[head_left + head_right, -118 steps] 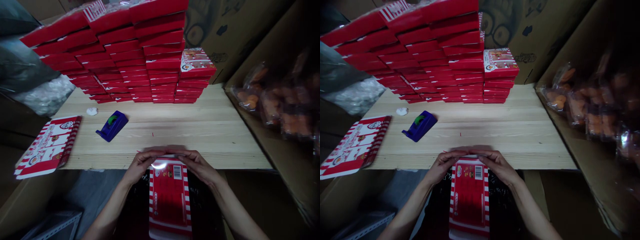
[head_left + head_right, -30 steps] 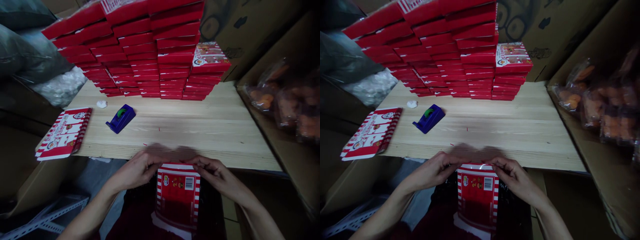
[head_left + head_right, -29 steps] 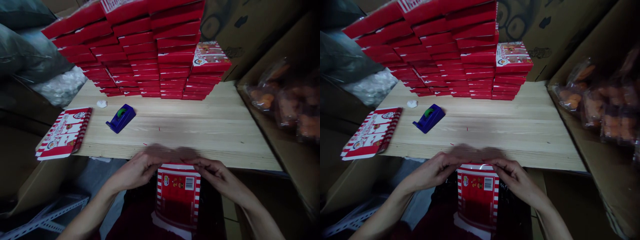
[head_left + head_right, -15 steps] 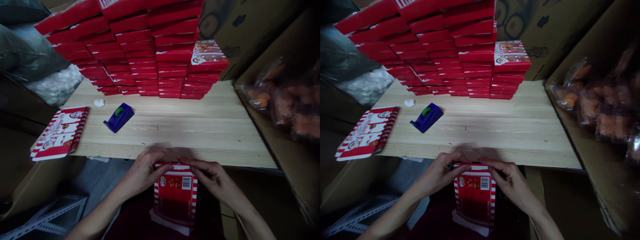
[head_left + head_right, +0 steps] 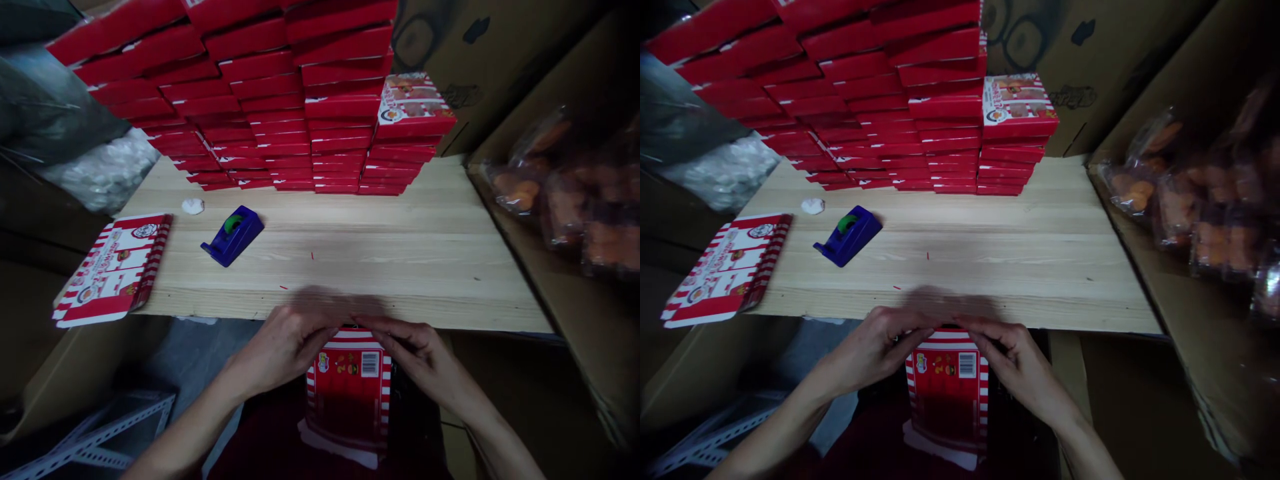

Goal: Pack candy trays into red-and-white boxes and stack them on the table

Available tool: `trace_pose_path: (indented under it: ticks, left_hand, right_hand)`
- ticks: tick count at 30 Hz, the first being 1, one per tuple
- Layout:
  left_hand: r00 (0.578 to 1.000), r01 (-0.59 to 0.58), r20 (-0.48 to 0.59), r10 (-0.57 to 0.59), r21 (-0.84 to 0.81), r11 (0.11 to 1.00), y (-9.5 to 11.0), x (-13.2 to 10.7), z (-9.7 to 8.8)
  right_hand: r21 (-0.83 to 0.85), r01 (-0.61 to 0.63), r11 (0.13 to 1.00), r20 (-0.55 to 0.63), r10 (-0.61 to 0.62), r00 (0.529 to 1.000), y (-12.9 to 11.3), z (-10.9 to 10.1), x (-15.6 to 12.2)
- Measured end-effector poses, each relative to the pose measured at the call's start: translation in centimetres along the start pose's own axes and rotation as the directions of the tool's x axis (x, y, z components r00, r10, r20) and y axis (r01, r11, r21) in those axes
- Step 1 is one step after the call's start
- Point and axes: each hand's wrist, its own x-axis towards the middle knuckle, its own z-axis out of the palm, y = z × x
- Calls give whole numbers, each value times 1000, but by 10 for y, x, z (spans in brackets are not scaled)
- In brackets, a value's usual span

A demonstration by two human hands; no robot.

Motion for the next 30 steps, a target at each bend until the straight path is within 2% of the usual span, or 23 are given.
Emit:
trace_pose_path:
  ticks: [5, 10, 12, 16, 18, 22, 26, 30]
  left_hand:
    - [1000, -15, 12, 14, 10, 1000, -1, -16, 4]
    - [998, -67, -18, 66, -64, 996, -7, -27, 16]
    - [995, -49, -93, 36, -138, 989, -13, -31, 23]
    - [953, 46, -267, -144, -342, 938, -27, -39, 35]
    - [942, 43, -304, -143, -314, 948, -32, -43, 39]
    - [936, -26, -352, -27, -145, 989, -41, -48, 40]
    - [936, -51, -352, 24, -67, 996, -45, -46, 30]
    - [947, -38, -320, 24, -37, 999, -45, -42, 22]
  right_hand:
    - [-75, 50, 996, 47, -47, 998, 7, -2, -9]
    - [-106, 92, 990, 3, -93, 996, 15, 4, -17]
    - [-114, 102, 988, -24, -106, 994, 15, 5, -18]
    - [-133, 86, 987, -41, -93, 995, 14, 2, -17]
    - [-135, 74, 988, -33, -79, 996, 14, 2, -16]
    - [-145, 79, 986, -30, -84, 996, 16, 5, -12]
    - [-165, 87, 982, -40, -94, 995, 13, 10, -8]
    - [-185, 95, 978, -23, -101, 995, 11, 11, -8]
